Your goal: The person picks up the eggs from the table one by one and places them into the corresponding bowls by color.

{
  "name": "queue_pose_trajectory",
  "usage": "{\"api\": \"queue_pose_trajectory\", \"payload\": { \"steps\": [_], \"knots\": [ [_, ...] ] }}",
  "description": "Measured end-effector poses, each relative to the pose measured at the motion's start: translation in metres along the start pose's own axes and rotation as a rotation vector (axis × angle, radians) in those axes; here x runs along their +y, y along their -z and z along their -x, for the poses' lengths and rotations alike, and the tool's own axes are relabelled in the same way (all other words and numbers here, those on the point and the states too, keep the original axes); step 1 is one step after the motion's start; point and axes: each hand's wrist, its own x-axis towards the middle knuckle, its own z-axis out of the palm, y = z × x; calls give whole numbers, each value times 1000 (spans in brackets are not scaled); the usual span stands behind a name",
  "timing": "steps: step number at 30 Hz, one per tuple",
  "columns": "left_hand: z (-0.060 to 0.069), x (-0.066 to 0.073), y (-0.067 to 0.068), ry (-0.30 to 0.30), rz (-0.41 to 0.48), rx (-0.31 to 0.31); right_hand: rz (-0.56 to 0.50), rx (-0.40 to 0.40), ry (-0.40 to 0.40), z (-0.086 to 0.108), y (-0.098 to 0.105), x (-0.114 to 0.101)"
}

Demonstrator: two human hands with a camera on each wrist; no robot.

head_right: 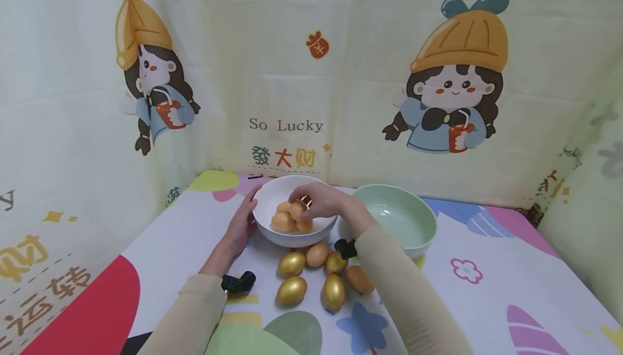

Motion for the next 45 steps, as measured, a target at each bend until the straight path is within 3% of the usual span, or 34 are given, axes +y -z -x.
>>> {"api": "queue_pose_trajectory", "payload": {
  "steps": [11, 21, 35, 45],
  "knots": [
    [1, 1, 0, -4, 12, -5, 10, -16, 15, -11, -8, 5],
    [1, -1, 2, -8, 7, -3, 32, -57, -31, -14, -10, 6],
    [0, -1, -1, -3, 1, 11, 134, -132, -172, -19, -17, 1],
    [1, 0, -2, 1, 3, 16, 67, -164, -160, -16, -18, 2]
  ]
}}
